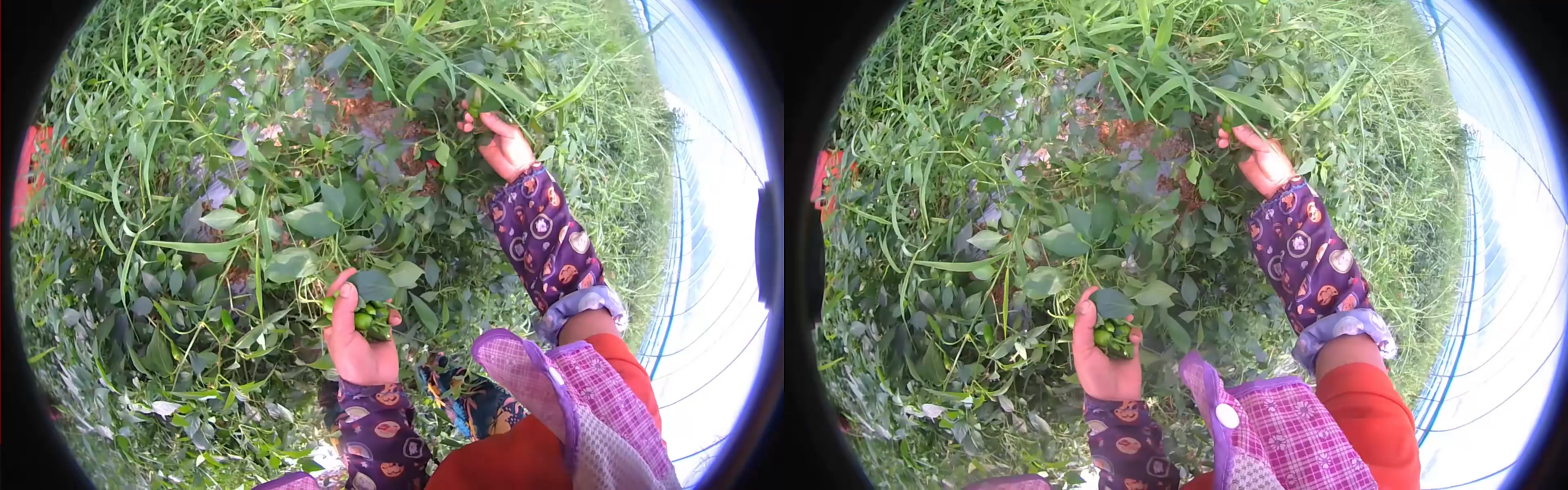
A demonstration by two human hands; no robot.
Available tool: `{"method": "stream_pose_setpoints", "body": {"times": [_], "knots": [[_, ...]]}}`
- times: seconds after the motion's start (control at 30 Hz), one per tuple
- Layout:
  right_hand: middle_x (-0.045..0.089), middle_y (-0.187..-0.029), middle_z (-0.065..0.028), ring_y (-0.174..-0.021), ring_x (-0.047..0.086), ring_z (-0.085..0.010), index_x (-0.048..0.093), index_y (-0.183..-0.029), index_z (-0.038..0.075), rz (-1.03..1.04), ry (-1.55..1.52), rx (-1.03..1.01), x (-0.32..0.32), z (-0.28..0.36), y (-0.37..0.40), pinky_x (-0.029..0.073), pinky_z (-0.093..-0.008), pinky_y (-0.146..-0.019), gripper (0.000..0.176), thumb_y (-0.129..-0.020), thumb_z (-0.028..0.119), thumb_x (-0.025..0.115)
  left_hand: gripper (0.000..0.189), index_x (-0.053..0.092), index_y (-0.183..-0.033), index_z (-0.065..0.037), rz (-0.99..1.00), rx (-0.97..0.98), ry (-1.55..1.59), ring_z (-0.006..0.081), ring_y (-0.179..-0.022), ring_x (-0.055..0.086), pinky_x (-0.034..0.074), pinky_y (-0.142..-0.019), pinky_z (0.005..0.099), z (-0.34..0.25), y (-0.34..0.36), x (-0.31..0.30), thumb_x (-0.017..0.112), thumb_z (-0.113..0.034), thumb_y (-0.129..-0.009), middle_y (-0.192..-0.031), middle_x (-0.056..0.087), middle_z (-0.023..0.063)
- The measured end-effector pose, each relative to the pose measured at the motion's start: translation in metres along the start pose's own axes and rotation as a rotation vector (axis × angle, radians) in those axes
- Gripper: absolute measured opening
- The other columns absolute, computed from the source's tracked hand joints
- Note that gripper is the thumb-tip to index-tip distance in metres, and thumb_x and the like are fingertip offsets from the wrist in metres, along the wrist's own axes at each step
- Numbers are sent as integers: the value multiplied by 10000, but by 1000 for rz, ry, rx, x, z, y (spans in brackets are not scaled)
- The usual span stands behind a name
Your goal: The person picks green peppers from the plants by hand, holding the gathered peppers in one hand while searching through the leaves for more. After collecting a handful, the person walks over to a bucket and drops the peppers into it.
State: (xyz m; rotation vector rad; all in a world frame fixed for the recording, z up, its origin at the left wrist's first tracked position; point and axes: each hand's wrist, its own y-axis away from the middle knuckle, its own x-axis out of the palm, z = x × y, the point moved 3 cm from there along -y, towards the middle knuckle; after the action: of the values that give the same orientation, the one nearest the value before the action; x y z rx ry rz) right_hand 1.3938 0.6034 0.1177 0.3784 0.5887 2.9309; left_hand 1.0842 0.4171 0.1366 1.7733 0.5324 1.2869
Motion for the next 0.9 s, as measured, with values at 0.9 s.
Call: {"method": "stream_pose_setpoints", "body": {"times": [0.9], "knots": [[606, -1120, -135, -1020, 574, -229, 570, -1138, 11, 581, 662, 145, 91, -65, 92, 457, -335, -881, 405, -747, 63, 662, 571, 442, -1308, 9, -82, -119, -405, 145, -772, 607, 490, -516, 315, 40, -22, 25, 672, -103, -798, -934, 625, 53]]}}
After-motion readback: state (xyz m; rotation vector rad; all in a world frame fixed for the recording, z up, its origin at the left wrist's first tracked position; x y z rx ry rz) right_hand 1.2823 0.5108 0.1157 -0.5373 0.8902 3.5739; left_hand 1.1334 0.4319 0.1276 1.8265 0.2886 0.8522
